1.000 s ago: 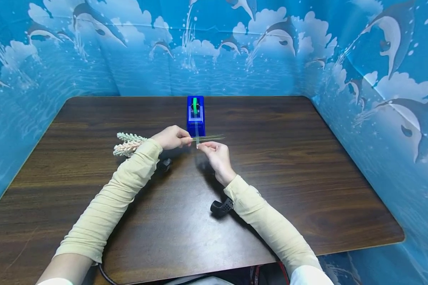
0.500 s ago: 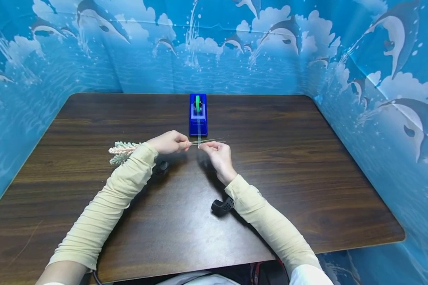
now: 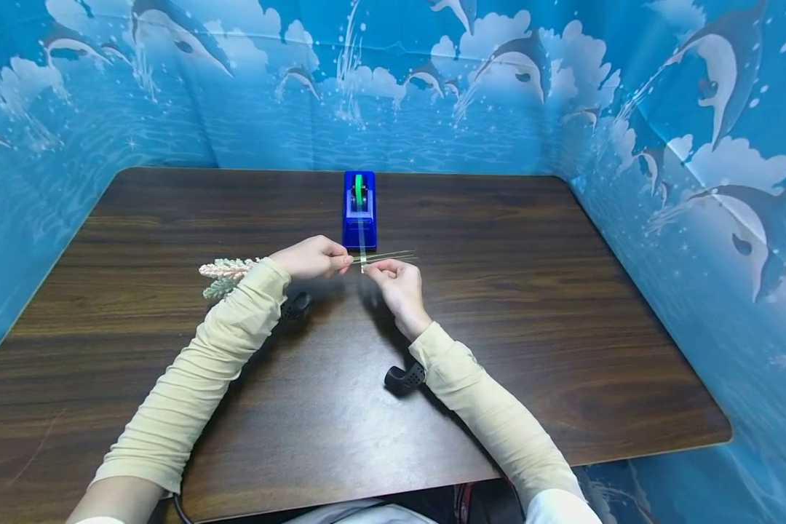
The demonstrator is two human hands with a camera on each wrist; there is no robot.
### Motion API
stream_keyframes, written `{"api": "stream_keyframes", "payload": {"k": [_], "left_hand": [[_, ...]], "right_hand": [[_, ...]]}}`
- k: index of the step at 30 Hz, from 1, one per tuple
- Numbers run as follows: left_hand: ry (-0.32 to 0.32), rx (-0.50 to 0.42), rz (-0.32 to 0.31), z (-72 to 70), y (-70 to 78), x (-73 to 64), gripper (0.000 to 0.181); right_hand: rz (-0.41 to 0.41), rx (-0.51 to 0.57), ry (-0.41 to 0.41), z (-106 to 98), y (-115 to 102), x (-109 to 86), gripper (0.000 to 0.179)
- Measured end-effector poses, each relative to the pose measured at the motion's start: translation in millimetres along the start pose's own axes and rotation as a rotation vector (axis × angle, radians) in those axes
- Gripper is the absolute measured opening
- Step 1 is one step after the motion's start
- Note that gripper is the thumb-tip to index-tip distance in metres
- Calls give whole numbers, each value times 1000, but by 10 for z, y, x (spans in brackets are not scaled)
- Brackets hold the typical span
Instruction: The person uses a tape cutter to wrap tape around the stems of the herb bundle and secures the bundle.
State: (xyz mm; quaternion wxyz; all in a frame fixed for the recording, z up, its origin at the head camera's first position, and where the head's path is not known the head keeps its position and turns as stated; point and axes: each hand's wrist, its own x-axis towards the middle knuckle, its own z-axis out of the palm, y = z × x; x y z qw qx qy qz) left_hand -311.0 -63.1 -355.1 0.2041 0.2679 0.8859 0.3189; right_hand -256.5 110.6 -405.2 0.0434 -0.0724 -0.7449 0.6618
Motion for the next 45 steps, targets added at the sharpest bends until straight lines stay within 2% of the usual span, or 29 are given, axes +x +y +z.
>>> {"api": "stream_keyframes", "payload": {"k": [5, 11, 15, 23, 27, 30, 34, 37, 40, 45], "left_hand": [[8, -8, 19, -7, 31, -6, 31], [-10, -54, 21, -2, 44, 10, 31], [-23, -86, 22, -4, 48, 39, 32], [-39, -140, 16, -21, 22, 63, 31], [-44, -157, 8, -30, 21, 58, 31], [-44, -159, 19, -36, 35, 58, 31], [-35, -167, 23, -53, 39, 35, 32], [-35, -168, 22, -62, 29, 29, 32], [-42, -165, 25, -69, 16, 24, 32], [-48, -89, 43, -88, -31, 15, 31]], "right_hand": [[-73, -60, 16, 6, 10, 31, 20], [-260, -259, 67, -15, 32, 56, 17], [-346, -367, 97, -35, 21, 68, 18], [-370, -406, 80, -72, -28, 109, 20], [-416, -514, 99, -105, -49, 116, 23], [-532, -679, 145, -143, -77, 122, 28], [-755, -914, 199, -165, -159, 138, 26], [-860, -1039, 213, -162, -212, 144, 25], [-887, -1120, 205, -142, -226, 151, 28], [-842, -1165, 141, -89, -212, 146, 18]]}}
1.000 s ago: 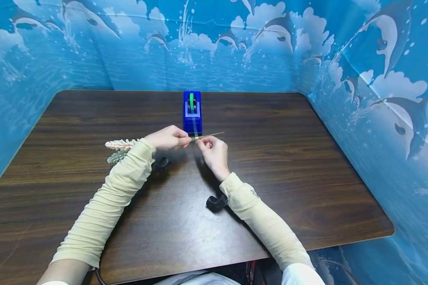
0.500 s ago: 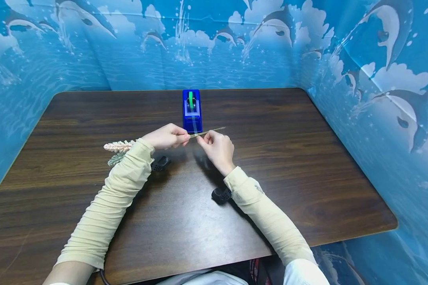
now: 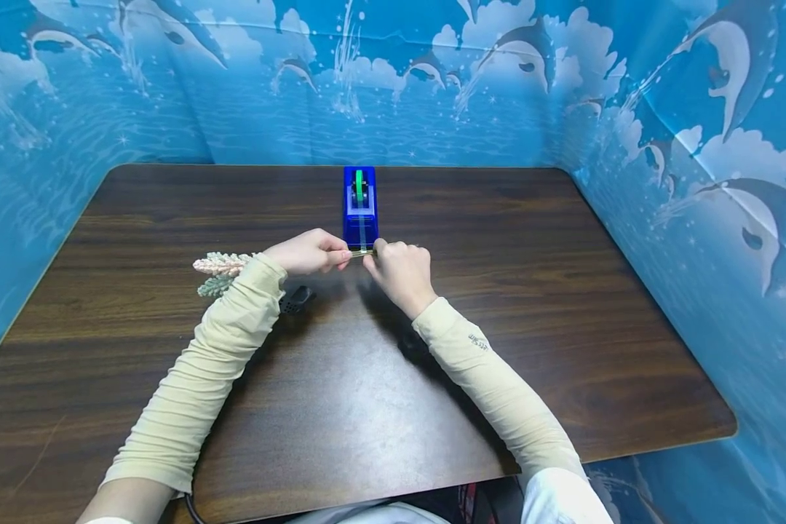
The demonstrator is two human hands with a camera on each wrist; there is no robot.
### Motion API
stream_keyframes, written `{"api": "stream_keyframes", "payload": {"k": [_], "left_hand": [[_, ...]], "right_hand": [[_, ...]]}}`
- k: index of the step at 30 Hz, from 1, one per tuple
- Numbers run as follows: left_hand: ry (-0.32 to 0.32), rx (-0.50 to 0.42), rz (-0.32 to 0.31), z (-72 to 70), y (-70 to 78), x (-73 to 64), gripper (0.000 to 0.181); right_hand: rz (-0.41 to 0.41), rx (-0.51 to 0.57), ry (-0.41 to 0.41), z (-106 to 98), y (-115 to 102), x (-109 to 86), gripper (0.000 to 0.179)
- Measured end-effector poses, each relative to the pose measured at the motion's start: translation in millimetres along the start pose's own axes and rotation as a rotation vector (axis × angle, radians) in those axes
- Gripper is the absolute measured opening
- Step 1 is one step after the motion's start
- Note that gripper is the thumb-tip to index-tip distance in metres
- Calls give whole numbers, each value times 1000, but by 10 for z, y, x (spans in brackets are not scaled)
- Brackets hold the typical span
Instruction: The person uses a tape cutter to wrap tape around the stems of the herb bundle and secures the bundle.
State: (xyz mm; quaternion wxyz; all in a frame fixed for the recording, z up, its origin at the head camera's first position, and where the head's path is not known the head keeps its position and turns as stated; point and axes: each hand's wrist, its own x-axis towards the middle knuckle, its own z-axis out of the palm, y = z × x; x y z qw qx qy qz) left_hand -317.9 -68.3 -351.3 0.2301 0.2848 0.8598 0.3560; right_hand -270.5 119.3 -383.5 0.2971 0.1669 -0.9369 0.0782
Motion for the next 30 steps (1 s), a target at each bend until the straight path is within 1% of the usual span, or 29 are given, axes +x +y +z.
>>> {"api": "stream_keyframes", "payload": {"k": [3, 6, 9, 11, 14, 17, 20, 22, 24, 28, 30], "left_hand": [[2, 79, 17, -18, -36, -2, 29], [10, 135, 36, -40, -56, -9, 29], [24, 153, 63, -62, -59, -14, 27], [36, 158, 74, -77, -61, -16, 25], [52, 164, 73, -97, -61, -30, 23], [62, 170, 69, -100, -59, -43, 22], [63, 180, 67, -91, -56, -45, 22], [62, 192, 63, -82, -58, -38, 22], [58, 210, 55, -73, -61, -28, 22], [62, 246, 55, -50, -68, -11, 21], [68, 260, 61, -37, -64, -4, 21]], "right_hand": [[16, 35, -56, -19, -14, -2, 18], [30, 79, -136, -81, -10, 7, 18], [15, 89, -217, -152, 9, 19, 18], [-8, 88, -251, -188, 21, 26, 17], [-50, 85, -267, -207, 26, 34, 14], [-101, 87, -260, -202, 28, 38, 13], [-152, 98, -229, -184, 35, 38, 18], [-175, 112, -229, -174, 39, 39, 22], [-184, 117, -254, -163, 42, 42, 25], [-178, 120, -343, -151, 43, 49, 32], [-164, 122, -352, -142, 40, 53, 36]]}}
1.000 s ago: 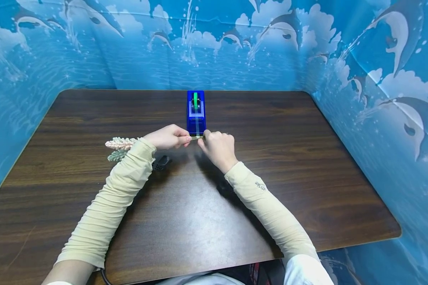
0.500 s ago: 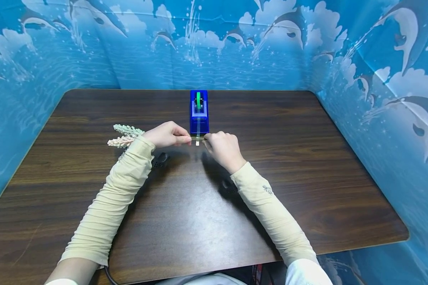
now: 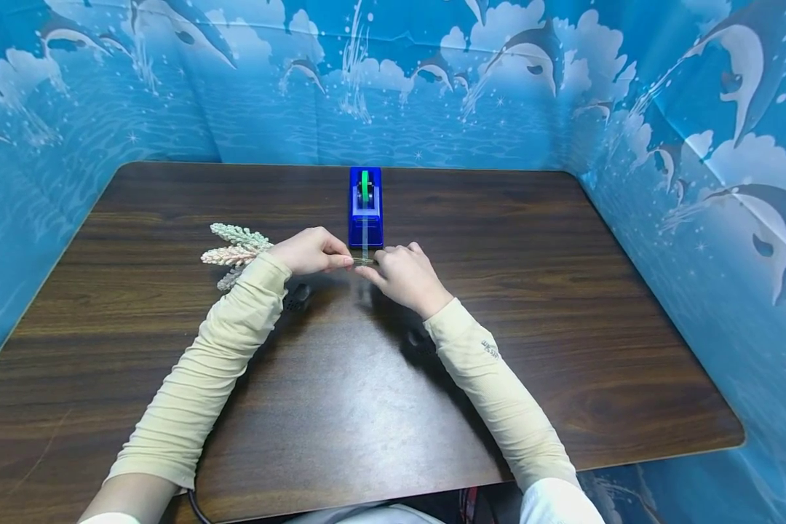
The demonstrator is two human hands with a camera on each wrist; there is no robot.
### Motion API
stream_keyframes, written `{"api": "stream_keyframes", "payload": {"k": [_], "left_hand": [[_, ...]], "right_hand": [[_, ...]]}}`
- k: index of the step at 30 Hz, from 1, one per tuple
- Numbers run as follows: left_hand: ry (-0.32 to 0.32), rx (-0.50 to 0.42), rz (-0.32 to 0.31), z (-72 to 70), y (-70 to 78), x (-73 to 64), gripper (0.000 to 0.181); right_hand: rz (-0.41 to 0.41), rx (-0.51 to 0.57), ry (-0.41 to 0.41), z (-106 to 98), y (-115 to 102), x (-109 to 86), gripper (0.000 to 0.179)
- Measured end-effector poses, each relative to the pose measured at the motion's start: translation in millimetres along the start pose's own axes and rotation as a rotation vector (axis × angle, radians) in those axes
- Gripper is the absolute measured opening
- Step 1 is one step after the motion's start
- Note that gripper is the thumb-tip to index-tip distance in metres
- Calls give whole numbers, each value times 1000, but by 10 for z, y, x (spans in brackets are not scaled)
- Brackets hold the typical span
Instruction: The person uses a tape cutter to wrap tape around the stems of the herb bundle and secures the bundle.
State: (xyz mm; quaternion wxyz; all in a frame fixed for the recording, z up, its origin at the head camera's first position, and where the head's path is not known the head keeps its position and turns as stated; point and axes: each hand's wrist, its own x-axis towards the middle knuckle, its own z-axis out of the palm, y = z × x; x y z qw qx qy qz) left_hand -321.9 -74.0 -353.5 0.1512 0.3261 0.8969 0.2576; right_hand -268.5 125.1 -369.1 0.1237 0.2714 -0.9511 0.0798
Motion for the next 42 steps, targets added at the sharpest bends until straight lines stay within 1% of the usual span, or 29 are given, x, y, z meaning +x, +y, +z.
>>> {"api": "stream_keyframes", "payload": {"k": [2, 6, 12, 17, 21, 24, 28, 31, 33, 36, 40, 42], "left_hand": [[3, 4, 6, 9, 6, 3, 21], [6, -7, 15, 30, 16, 17, 23], [7, -13, -1, 24, 34, 0, 23], [-10, -29, -13, 11, 45, -10, 24], [-11, -54, -28, -6, 63, -21, 24], [-13, -89, -56, -13, 80, -31, 24], [-2, -125, -86, -8, 86, -31, 24], [6, -134, -88, 3, 86, -17, 23], [4, -138, -85, 8, 84, -11, 23], [0, -141, -97, 9, 75, -7, 23], [-9, -149, -120, 11, 44, -6, 22], [-13, -163, -122, 15, 29, -3, 22]], "right_hand": [[9, 0, 23, 22, -1, 9, 40], [25, -33, 101, 84, 14, 15, 39], [3, -82, 208, 145, 39, 13, 33], [-13, -130, 274, 181, 59, 7, 30], [-16, -133, 319, 189, 65, 12, 31], [1, -103, 316, 189, 67, 21, 32], [56, -17, 264, 191, 69, 29, 27], [104, 33, 228, 191, 70, 30, 23], [132, 48, 216, 191, 62, 34, 21], [158, 87, 202, 192, 37, 52, 20], [183, 183, 190, 199, -5, 81, 16], [203, 222, 185, 204, -14, 89, 14]]}}
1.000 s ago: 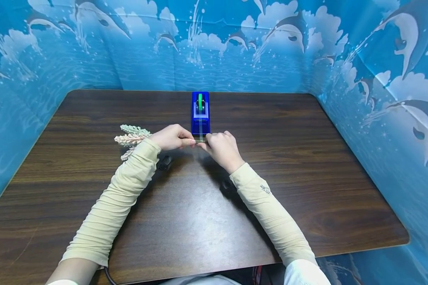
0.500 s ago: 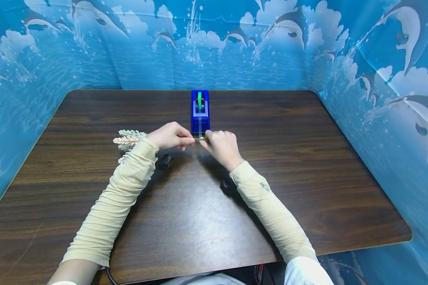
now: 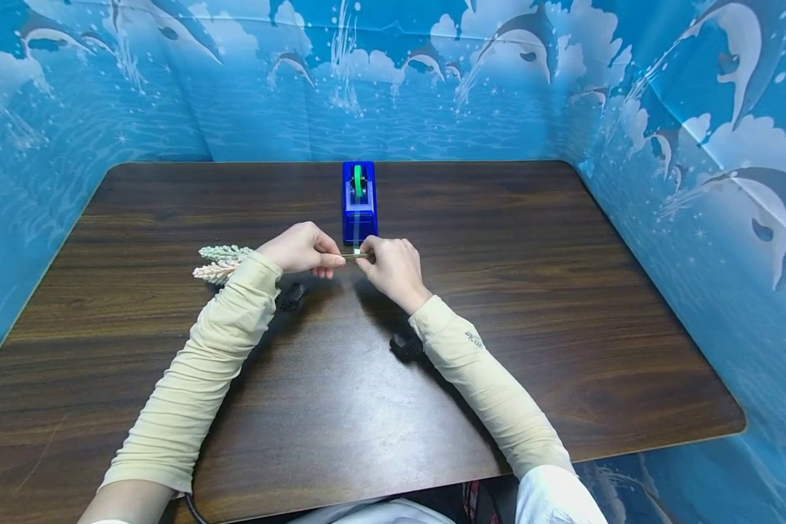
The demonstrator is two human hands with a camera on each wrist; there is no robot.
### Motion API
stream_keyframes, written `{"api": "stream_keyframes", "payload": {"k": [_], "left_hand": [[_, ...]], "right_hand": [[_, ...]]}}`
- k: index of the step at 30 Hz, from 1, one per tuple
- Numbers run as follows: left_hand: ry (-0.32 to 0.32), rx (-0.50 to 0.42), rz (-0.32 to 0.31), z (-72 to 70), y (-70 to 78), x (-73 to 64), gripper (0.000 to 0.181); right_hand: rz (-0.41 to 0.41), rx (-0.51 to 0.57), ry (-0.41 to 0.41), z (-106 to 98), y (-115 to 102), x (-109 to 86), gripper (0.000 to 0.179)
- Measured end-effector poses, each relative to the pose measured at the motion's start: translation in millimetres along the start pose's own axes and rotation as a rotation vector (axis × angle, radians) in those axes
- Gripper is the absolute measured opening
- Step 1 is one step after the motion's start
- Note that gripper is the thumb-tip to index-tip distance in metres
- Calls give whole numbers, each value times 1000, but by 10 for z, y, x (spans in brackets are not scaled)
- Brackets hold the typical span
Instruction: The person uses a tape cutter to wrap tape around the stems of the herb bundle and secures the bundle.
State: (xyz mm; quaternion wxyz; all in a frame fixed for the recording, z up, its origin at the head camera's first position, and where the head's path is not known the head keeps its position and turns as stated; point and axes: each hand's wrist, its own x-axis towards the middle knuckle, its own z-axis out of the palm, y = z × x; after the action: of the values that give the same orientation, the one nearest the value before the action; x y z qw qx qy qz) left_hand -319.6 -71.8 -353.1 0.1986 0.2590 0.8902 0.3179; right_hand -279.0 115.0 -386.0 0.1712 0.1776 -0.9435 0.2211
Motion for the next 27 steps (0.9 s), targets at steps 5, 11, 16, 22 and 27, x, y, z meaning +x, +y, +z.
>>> {"api": "stream_keyframes", "payload": {"k": [5, 11, 16, 22, 27], "left_hand": [[-22, -24, -4, -12, 1, -7, 23], [-21, -52, -10, -67, -29, -41, 30], [21, -36, -13, -85, -38, -49, 27], [76, 15, 7, -49, -19, -37, 20], [132, 65, 9, -26, 50, -47, 15]], "right_hand": [[48, 74, -9, -9, 9, 1, 14], [17, 208, -67, -36, 28, 23, 15], [-45, 325, -145, -79, 63, 45, 15], [-45, 383, -210, -130, 130, 67, 15], [-4, 403, -237, -206, 147, 92, 14]]}}
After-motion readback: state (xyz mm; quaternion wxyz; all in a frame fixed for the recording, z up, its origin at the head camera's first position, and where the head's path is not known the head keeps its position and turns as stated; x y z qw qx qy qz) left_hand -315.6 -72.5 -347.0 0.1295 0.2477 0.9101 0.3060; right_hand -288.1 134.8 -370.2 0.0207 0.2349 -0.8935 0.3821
